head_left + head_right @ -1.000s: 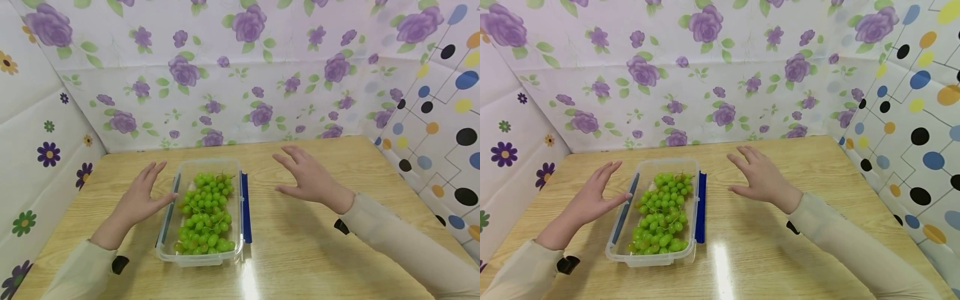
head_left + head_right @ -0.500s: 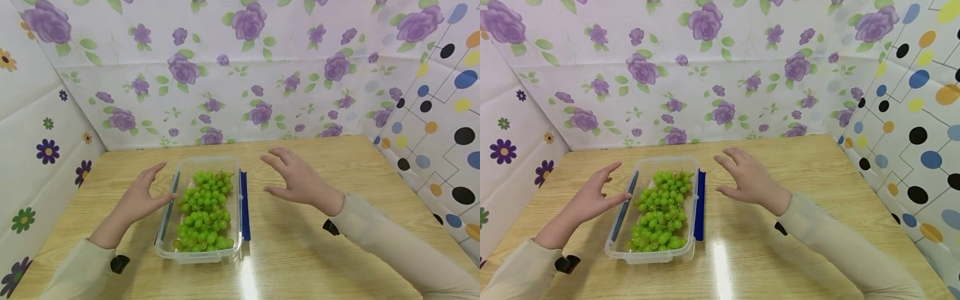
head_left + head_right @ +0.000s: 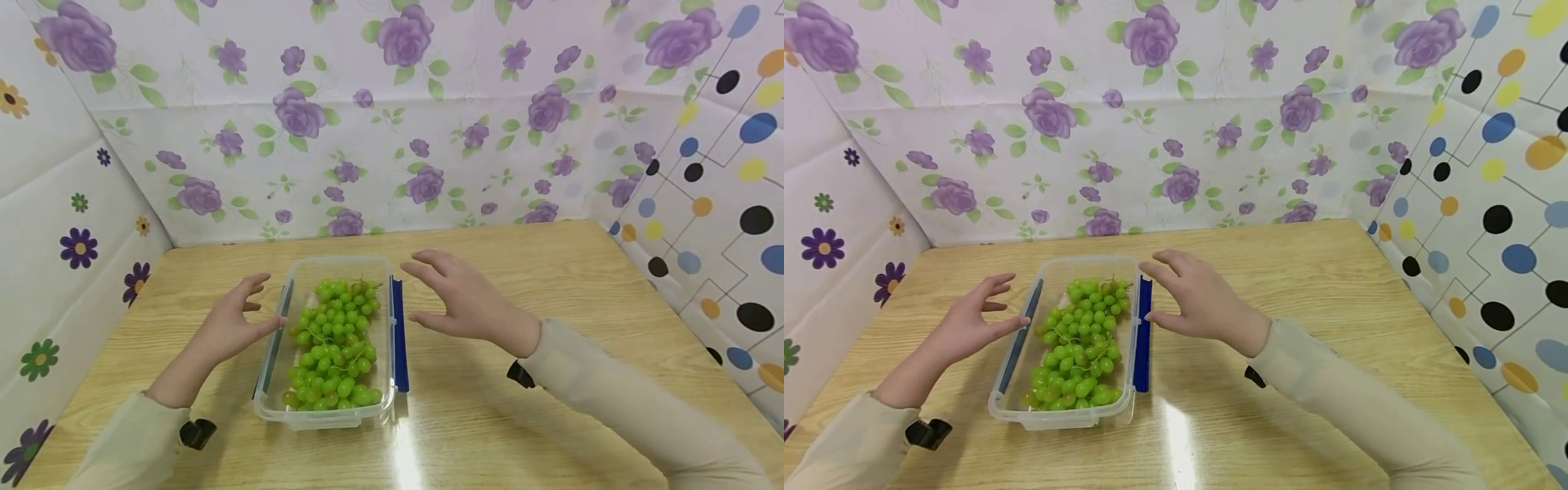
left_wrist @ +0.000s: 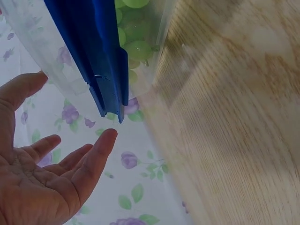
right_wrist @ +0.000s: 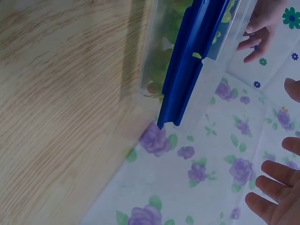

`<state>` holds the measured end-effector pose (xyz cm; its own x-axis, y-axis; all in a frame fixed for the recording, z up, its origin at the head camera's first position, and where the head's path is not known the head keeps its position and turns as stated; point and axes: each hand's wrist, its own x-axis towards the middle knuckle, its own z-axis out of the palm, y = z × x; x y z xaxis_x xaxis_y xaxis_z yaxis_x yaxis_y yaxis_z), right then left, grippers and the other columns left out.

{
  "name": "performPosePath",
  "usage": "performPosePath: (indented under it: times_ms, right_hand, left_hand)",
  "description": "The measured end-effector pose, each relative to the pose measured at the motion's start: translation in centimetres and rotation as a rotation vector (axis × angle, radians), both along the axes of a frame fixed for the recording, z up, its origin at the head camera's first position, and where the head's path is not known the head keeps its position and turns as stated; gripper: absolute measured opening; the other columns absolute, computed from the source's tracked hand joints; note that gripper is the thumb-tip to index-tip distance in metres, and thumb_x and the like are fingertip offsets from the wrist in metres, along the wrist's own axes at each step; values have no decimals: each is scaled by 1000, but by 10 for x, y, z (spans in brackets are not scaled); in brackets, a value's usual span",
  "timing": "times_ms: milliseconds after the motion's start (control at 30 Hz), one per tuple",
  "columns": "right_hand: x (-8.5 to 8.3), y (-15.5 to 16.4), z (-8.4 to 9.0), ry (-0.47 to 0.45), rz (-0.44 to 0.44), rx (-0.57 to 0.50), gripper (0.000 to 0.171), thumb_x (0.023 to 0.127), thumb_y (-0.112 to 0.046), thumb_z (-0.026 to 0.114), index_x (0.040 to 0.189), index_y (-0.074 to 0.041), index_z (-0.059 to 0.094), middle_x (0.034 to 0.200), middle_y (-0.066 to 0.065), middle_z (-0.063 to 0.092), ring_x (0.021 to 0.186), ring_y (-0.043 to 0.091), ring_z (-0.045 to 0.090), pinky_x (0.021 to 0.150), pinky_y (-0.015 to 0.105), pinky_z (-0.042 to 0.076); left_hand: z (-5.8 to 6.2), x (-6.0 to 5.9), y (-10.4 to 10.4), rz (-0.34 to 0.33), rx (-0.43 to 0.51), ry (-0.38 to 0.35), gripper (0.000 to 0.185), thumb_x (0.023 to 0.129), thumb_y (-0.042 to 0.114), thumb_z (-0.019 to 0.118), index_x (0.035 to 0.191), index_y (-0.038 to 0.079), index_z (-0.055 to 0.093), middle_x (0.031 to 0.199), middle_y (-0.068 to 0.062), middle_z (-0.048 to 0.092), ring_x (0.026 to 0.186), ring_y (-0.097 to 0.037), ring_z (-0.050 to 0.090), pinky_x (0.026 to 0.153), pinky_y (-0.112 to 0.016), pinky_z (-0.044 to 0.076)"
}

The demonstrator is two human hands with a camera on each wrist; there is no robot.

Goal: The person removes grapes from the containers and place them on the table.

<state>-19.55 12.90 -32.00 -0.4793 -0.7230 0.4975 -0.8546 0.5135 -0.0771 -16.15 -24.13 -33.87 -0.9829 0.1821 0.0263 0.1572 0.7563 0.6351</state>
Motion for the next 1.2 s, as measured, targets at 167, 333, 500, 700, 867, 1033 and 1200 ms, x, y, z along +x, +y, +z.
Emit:
performPosePath:
  times_ms: [167, 333, 500, 700, 867, 1033, 1200]
  right_hand:
    - [2, -8, 1, -12, 32, -3, 67, 82, -34, 74, 137, -6, 48, 132, 19, 51, 120, 33, 51, 97, 48, 44]
    - [4, -18, 3, -29, 48, -5, 66, 83, -35, 73, 137, -7, 48, 132, 16, 52, 120, 30, 51, 99, 45, 44]
    - [5, -27, 3, -44, 66, -3, 64, 83, -33, 74, 136, -6, 49, 132, 16, 51, 120, 29, 52, 98, 43, 44]
    - [5, -36, 3, -50, 95, -20, 65, 80, -28, 76, 134, -3, 51, 130, 17, 53, 119, 29, 53, 97, 43, 45]
    - [7, -44, 4, -62, 129, -7, 66, 81, -30, 76, 135, -3, 49, 130, 16, 52, 120, 28, 52, 98, 40, 45]
    - [9, -52, 3, -84, 158, 5, 65, 83, -31, 73, 136, -3, 48, 131, 16, 52, 121, 27, 51, 101, 38, 43]
    - [12, -60, 0, -104, 172, 24, 67, 83, -33, 73, 137, -1, 47, 132, 16, 51, 122, 27, 49, 102, 37, 42]
  left_hand:
    - [1, 1, 0, 13, 25, -45, 82, 88, 29, 69, 150, 5, 22, 145, -33, 31, 117, -51, 47, 81, -51, 52]
    - [2, 0, -1, 18, 46, -68, 81, 88, 31, 69, 149, 4, 23, 142, -33, 34, 116, -50, 48, 82, -52, 51]
    - [-1, -1, -2, 22, 94, -113, 77, 89, 32, 67, 148, 5, 26, 142, -31, 36, 117, -48, 48, 82, -48, 53]
    - [-3, -3, -2, 29, 177, -166, 74, 91, 34, 65, 148, 6, 27, 145, -29, 33, 120, -46, 47, 80, -42, 55]
    - [-5, -2, -2, 24, 234, -194, 73, 91, 32, 64, 149, 6, 26, 145, -29, 33, 120, -45, 48, 80, -42, 55]
    - [-7, -2, -3, 16, 280, -209, 75, 92, 30, 64, 149, 5, 23, 144, -28, 36, 119, -44, 49, 80, -41, 55]
    - [-9, -2, -3, 13, 296, -212, 75, 91, 30, 65, 149, 4, 24, 142, -29, 38, 119, -45, 49, 79, -40, 55]
